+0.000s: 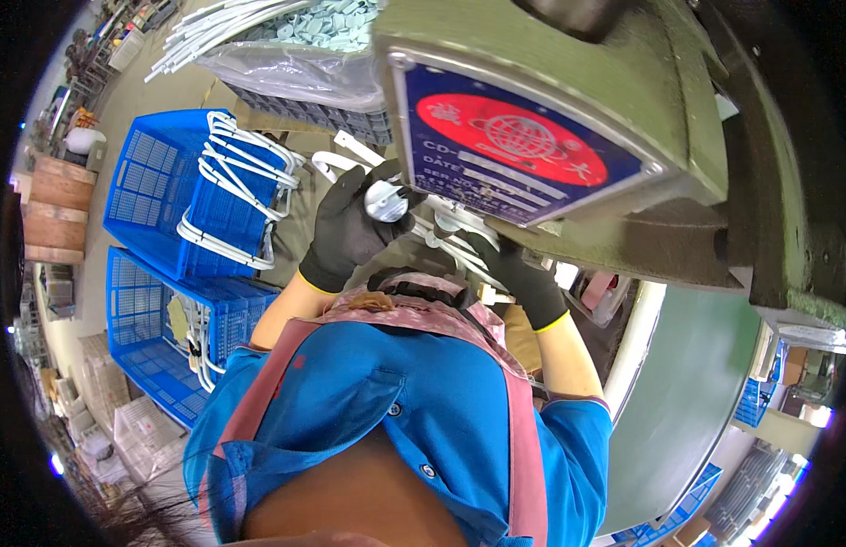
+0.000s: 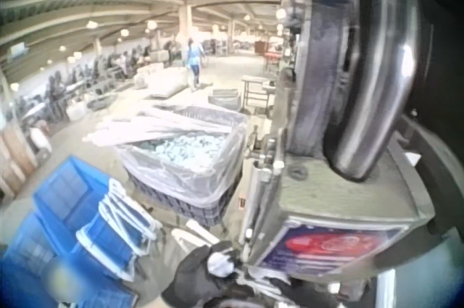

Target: The person repeatedly picks white plastic rods and small connectors from a bin, inserts the connectors into the rods, and places the assembled units into a blue basket. The process is repeated continuously.

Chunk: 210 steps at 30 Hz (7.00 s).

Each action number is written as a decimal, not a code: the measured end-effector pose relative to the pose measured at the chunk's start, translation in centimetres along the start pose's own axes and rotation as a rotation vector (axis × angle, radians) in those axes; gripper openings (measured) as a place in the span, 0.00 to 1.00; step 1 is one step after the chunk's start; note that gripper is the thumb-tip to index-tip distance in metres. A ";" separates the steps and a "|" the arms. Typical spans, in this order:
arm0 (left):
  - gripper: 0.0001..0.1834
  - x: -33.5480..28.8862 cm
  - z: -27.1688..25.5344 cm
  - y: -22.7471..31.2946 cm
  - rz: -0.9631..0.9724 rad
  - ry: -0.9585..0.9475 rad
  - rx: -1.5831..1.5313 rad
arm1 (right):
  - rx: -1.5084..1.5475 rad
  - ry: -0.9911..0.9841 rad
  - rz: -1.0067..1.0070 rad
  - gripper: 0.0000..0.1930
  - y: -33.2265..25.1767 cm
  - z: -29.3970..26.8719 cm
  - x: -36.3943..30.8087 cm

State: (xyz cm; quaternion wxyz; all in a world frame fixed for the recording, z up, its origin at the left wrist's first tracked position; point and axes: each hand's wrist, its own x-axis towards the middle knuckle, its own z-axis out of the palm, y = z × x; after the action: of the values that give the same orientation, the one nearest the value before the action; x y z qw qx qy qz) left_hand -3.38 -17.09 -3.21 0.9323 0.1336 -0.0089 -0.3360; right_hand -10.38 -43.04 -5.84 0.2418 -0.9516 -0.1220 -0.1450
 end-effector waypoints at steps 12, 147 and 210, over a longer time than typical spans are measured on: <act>0.29 2.4 2.2 -4.3 0.689 -0.038 2.097 | -0.178 0.108 0.023 0.22 -1.5 -0.2 -0.3; 0.13 -8.3 -11.5 43.5 0.673 1.093 2.559 | -0.278 0.044 0.713 0.10 -8.8 -2.6 -14.0; 0.18 -3.2 -1.6 -4.0 0.076 -0.292 1.934 | 1.242 1.067 0.992 0.11 6.3 -7.6 -17.7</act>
State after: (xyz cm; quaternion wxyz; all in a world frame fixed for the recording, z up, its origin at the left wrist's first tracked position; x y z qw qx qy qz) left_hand -8.15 -17.64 -5.50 0.4205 0.7970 -0.4002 -0.1669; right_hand -26.57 -55.04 -8.02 0.7610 -0.4054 0.3661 -0.3502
